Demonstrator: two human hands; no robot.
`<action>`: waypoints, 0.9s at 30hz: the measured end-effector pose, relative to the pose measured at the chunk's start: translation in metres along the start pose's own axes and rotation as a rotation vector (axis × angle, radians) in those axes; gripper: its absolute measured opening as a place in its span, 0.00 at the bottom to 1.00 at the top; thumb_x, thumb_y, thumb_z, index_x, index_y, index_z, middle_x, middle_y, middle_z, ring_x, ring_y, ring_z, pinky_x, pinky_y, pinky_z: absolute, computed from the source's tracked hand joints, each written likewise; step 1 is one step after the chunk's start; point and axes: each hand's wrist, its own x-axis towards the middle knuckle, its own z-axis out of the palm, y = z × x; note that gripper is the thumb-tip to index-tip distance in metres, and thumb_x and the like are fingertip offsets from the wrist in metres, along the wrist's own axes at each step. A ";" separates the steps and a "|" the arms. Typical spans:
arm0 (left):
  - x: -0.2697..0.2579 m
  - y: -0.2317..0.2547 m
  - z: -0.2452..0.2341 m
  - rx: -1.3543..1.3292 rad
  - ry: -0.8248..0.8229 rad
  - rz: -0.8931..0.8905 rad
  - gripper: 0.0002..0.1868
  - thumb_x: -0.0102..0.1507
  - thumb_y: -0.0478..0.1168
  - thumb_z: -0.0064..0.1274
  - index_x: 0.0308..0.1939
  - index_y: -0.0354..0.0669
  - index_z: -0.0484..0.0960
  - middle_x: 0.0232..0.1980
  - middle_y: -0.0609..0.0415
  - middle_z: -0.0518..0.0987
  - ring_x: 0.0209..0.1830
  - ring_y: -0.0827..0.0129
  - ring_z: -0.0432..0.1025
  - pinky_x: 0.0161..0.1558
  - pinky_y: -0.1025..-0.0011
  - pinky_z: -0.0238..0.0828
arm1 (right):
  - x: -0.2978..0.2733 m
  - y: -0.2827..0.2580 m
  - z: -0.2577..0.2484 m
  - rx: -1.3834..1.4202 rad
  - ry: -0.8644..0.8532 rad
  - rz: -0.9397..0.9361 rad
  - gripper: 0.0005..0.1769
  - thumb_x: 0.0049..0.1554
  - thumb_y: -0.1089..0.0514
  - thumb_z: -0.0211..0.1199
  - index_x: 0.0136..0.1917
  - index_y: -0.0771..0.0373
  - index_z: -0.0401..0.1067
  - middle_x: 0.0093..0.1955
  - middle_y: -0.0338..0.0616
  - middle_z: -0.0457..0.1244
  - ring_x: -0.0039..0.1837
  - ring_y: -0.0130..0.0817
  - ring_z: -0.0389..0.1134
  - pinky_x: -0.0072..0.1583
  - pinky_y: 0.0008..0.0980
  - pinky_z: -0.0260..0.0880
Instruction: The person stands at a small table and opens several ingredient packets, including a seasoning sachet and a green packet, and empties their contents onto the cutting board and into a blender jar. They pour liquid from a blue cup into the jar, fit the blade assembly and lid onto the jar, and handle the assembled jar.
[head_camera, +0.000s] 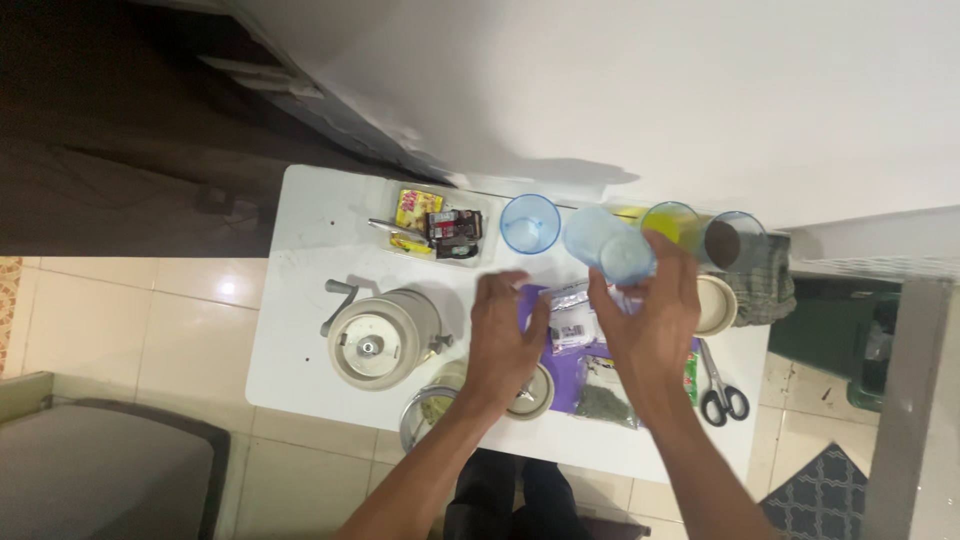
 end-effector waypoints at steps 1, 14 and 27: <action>-0.004 0.003 0.005 -0.034 -0.064 -0.054 0.20 0.67 0.42 0.57 0.58 0.33 0.77 0.53 0.41 0.80 0.52 0.58 0.78 0.55 0.68 0.75 | -0.009 -0.004 -0.007 -0.005 0.032 0.017 0.36 0.52 0.64 0.76 0.68 0.74 0.63 0.62 0.60 0.61 0.45 0.40 0.71 0.45 0.33 0.73; -0.009 0.039 0.020 -0.671 -0.380 -0.261 0.44 0.55 0.47 0.68 0.69 0.31 0.66 0.58 0.43 0.77 0.56 0.64 0.75 0.55 0.66 0.77 | -0.083 0.011 -0.002 0.455 0.086 0.241 0.42 0.46 0.73 0.72 0.66 0.68 0.49 0.71 0.57 0.48 0.71 0.49 0.64 0.66 0.38 0.76; 0.039 -0.009 0.078 -0.227 -0.064 0.218 0.43 0.56 0.32 0.64 0.71 0.33 0.58 0.66 0.36 0.71 0.67 0.48 0.70 0.66 0.59 0.67 | -0.098 0.050 0.018 0.227 -0.008 0.332 0.25 0.54 0.69 0.68 0.63 0.73 0.65 0.60 0.57 0.66 0.57 0.41 0.73 0.54 0.34 0.77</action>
